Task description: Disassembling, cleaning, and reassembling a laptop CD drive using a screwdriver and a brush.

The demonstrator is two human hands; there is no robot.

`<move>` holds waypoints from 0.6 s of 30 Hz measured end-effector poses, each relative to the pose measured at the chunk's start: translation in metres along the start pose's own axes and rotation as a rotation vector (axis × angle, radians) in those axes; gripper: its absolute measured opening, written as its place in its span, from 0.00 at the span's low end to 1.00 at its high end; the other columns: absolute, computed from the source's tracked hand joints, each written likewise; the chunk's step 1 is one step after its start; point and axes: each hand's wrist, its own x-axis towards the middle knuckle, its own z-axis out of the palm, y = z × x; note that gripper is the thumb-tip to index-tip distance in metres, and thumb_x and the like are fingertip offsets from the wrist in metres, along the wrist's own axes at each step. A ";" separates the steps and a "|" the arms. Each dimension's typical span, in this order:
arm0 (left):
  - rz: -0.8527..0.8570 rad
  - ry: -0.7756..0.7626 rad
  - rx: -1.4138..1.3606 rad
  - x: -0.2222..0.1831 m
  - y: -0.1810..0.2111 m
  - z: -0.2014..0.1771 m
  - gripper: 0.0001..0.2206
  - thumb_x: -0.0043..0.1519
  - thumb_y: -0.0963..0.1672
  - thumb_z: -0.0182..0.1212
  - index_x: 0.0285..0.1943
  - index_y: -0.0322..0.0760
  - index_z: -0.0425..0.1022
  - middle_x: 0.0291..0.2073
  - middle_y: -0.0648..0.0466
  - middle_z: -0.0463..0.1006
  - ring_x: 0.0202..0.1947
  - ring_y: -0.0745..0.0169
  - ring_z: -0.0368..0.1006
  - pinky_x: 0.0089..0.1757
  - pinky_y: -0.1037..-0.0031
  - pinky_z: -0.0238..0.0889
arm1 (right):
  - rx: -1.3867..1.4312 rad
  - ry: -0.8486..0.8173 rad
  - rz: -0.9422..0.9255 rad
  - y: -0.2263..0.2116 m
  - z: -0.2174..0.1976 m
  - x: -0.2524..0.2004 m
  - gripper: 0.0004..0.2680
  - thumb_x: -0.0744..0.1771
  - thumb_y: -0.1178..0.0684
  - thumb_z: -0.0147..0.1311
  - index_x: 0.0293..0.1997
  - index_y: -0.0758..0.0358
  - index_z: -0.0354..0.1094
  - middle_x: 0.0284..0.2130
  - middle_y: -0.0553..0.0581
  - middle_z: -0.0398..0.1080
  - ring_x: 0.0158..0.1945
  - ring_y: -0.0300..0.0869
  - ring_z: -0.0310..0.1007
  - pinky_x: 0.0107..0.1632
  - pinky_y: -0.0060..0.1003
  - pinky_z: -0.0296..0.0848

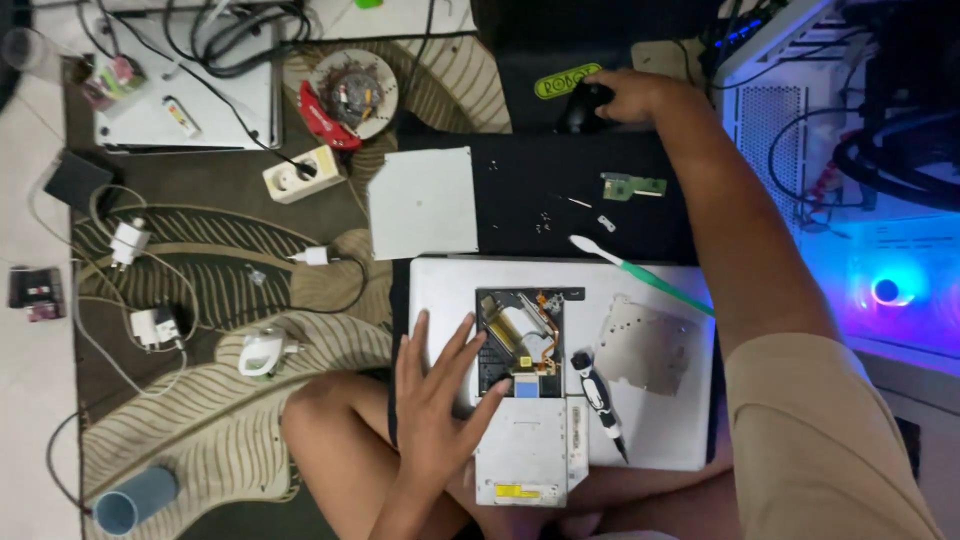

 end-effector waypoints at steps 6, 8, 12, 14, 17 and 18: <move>0.025 0.015 0.023 0.001 -0.003 0.001 0.22 0.64 0.51 0.63 0.67 0.45 0.72 0.70 0.59 0.69 0.78 0.41 0.49 0.68 0.38 0.44 | -0.096 -0.040 -0.024 0.013 0.007 0.039 0.25 0.71 0.46 0.46 0.79 0.29 0.41 0.74 0.60 0.46 0.72 0.58 0.52 0.68 0.53 0.57; 0.015 0.016 -0.010 -0.001 -0.002 0.001 0.21 0.65 0.50 0.64 0.67 0.46 0.72 0.70 0.59 0.68 0.78 0.40 0.48 0.69 0.35 0.41 | -0.129 -0.026 -0.043 0.020 0.013 0.052 0.24 0.71 0.45 0.45 0.79 0.30 0.40 0.77 0.56 0.38 0.77 0.56 0.42 0.72 0.54 0.51; 0.010 0.010 0.021 0.000 -0.003 0.002 0.21 0.64 0.51 0.63 0.66 0.46 0.73 0.70 0.59 0.69 0.78 0.42 0.48 0.69 0.37 0.42 | -0.089 -0.041 -0.011 0.006 0.004 0.024 0.25 0.72 0.49 0.45 0.79 0.30 0.39 0.76 0.60 0.42 0.74 0.59 0.49 0.70 0.55 0.56; 0.005 0.020 0.025 0.000 -0.003 0.002 0.21 0.64 0.51 0.63 0.66 0.45 0.74 0.69 0.59 0.70 0.78 0.42 0.49 0.69 0.38 0.43 | -0.093 -0.055 0.018 0.003 0.003 0.017 0.25 0.72 0.48 0.45 0.79 0.27 0.37 0.77 0.57 0.39 0.76 0.57 0.45 0.72 0.54 0.54; 0.013 0.019 0.022 0.000 -0.004 0.002 0.21 0.64 0.50 0.63 0.65 0.44 0.74 0.69 0.59 0.69 0.78 0.41 0.49 0.69 0.37 0.43 | -0.091 -0.061 0.026 -0.003 0.000 0.005 0.26 0.72 0.49 0.46 0.79 0.25 0.36 0.77 0.56 0.39 0.76 0.55 0.45 0.72 0.54 0.54; 0.016 0.021 0.021 0.000 -0.004 0.003 0.21 0.64 0.50 0.63 0.65 0.44 0.74 0.69 0.59 0.69 0.78 0.41 0.49 0.69 0.37 0.43 | -0.091 -0.058 0.028 -0.002 -0.001 0.007 0.26 0.72 0.49 0.46 0.79 0.25 0.36 0.77 0.56 0.39 0.76 0.55 0.45 0.72 0.54 0.54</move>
